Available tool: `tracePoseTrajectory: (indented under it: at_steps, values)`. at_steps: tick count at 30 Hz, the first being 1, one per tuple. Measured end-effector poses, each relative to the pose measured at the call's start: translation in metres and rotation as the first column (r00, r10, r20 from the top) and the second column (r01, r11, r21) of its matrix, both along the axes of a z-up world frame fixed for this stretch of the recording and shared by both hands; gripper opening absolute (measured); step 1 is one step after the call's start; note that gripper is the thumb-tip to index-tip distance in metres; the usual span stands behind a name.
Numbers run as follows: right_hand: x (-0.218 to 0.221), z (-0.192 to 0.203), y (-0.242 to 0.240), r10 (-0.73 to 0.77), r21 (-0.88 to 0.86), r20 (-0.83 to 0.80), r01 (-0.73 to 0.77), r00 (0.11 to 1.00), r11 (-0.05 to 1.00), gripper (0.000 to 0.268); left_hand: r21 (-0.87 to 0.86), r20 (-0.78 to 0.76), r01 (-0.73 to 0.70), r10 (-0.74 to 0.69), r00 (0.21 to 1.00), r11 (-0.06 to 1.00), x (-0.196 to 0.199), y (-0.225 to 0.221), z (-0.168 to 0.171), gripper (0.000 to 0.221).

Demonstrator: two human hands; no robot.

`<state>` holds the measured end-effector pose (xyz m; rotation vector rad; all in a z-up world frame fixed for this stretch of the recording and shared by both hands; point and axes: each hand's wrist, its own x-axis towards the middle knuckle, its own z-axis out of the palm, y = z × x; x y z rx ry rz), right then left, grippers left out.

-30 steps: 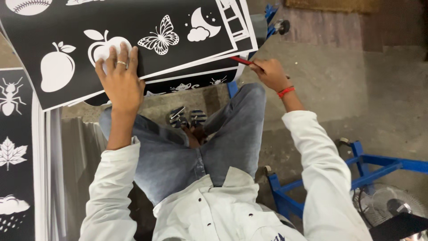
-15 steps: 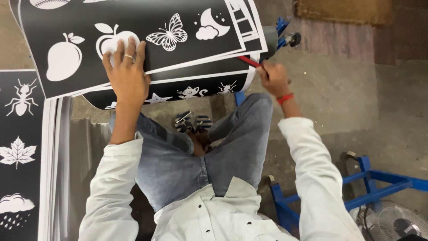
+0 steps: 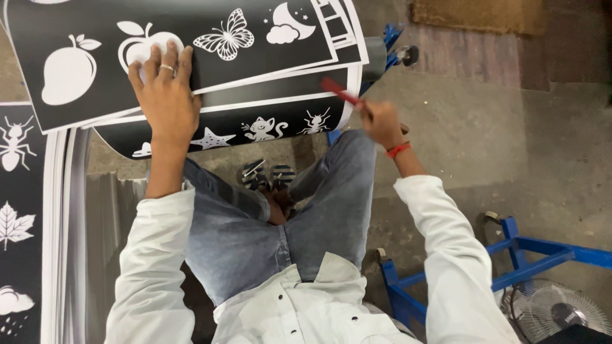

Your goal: The person is using a red scraping tool and their hands to smooth black vinyl-like sheets onto a manual roller, rotating the roller to process the sheets, and then stacking the finished sheets onto a pile.

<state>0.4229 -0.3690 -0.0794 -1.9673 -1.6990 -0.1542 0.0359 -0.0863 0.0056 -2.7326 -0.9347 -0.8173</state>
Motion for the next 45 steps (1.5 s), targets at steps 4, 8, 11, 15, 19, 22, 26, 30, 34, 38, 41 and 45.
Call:
tracePoseTrajectory:
  at_steps: [4,8,11,15,19,22,26,30,34,38,41,45]
  values:
    - [0.005,0.023,0.021,-0.077,0.122,0.03,0.073,0.997,0.99,0.017,-0.039,0.01,0.025,-0.024,1.0,0.999,-0.003,-0.001,0.002,0.071]
    - [-0.003,0.03,0.029,-0.096,0.137,0.023,0.092,0.995,0.986,0.016,-0.019,0.012,0.021,-0.021,1.0,1.0,-0.002,-0.002,0.003,0.069]
    - [-0.012,0.016,0.021,-0.085,0.187,-0.002,0.084,0.996,0.979,0.017,-0.019,0.004,0.026,-0.026,1.0,0.999,-0.004,-0.003,0.001,0.071]
    - [-0.013,0.001,-0.001,-0.045,0.045,0.014,0.045,0.999,0.998,0.02,-0.028,0.046,0.044,-0.043,0.998,0.999,-0.001,-0.002,0.002,0.07]
    - [-0.027,-0.025,-0.02,-0.06,-0.053,-0.18,0.051,0.982,0.997,0.024,0.013,0.036,0.031,-0.031,0.999,0.999,-0.004,0.001,-0.005,0.072]
    - [-0.022,-0.041,-0.031,-0.051,-0.103,-0.264,0.024,0.963,0.994,0.026,-0.011,0.039,0.029,-0.029,0.999,1.0,-0.002,0.003,-0.008,0.071]
    - [-0.037,-0.048,-0.048,0.195,-0.473,0.082,-0.134,0.977,0.871,0.019,-0.027,0.024,0.011,-0.01,1.0,1.0,0.002,0.005,-0.007,0.072]
    - [-0.082,0.004,-0.054,0.154,-0.152,-0.082,-0.165,0.985,0.975,0.036,0.0,0.028,0.0,0.0,1.0,1.0,0.002,0.007,-0.011,0.072]
    - [-0.116,0.064,-0.034,0.03,0.158,-0.057,-0.02,0.998,0.987,0.041,0.005,0.012,0.01,-0.01,1.0,1.0,0.001,0.008,-0.016,0.074]
    - [-0.117,0.092,-0.004,-0.032,0.213,-0.065,0.046,0.997,0.976,0.047,-0.012,0.027,0.002,-0.002,1.0,1.0,0.002,0.008,-0.012,0.072]
    - [-0.114,0.085,-0.002,-0.108,0.068,-0.073,0.113,0.991,0.991,0.028,-0.032,0.052,0.019,-0.018,0.998,0.999,0.003,0.007,-0.011,0.073]
    - [-0.123,0.065,-0.019,0.036,0.132,-0.04,-0.031,0.999,0.991,0.016,-0.041,0.039,0.011,-0.009,0.999,0.999,0.004,0.006,-0.01,0.077]
